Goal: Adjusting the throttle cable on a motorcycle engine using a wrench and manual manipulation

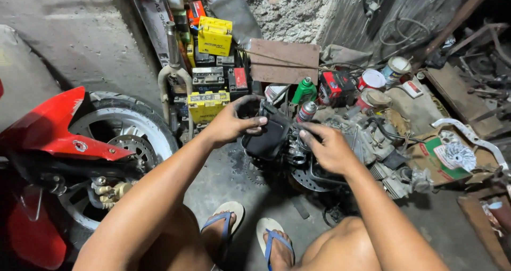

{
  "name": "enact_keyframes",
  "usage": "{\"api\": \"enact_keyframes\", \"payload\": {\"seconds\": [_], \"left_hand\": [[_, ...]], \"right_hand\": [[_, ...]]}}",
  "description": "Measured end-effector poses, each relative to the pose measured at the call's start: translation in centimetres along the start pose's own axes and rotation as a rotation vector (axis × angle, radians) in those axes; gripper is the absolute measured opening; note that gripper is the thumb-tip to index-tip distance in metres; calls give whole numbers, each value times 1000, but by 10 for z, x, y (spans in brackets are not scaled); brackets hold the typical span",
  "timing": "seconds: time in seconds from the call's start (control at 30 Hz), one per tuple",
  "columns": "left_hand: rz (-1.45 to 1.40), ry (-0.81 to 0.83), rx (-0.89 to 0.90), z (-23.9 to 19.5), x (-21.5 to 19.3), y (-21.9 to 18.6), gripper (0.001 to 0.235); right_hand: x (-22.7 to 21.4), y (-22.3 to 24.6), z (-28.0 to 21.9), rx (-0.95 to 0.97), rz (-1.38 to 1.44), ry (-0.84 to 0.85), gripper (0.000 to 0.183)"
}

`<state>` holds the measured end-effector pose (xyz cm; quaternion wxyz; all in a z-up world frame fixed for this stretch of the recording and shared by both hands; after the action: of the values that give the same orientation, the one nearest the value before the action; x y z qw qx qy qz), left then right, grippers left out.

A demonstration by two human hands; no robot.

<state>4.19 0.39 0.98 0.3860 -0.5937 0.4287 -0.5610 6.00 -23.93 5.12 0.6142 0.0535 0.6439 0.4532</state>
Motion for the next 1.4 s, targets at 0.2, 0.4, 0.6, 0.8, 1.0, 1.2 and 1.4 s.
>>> {"api": "enact_keyframes", "payload": {"seconds": [0.2, 0.4, 0.6, 0.8, 1.0, 1.2, 1.4], "left_hand": [[18, -45, -25, -23, 11, -7, 69], [-55, -93, 26, -32, 27, -4, 71], [-139, -62, -5, -43, 44, -15, 78], [-171, -18, 19, -38, 26, -9, 82], [-166, 29, 17, -43, 20, -21, 72], [-221, 80, 55, -34, 21, -23, 72], [-206, 62, 124, -22, 25, -18, 72]], "right_hand": [[-6, 0, -13, 9, -1, -65, 22], [-14, 25, -42, 118, -74, -238, 20], [-10, 23, -67, 218, -92, -317, 21], [-6, 43, -70, 196, -81, -330, 24], [3, 34, -57, 219, -79, -319, 20], [-8, 52, -50, 263, -107, -295, 19], [-21, 54, -49, 284, -145, -300, 19]]}}
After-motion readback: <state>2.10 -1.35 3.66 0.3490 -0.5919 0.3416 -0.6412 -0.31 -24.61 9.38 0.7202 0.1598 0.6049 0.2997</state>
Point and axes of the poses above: each hand's wrist, its own z-axis towards the middle knuckle, its own x-axis out of the palm, y = z × x, the point moved 7 cm from there along z, towards the middle knuckle, and after that the axes turned 8 degrees about -z, right-handed, at the moved point
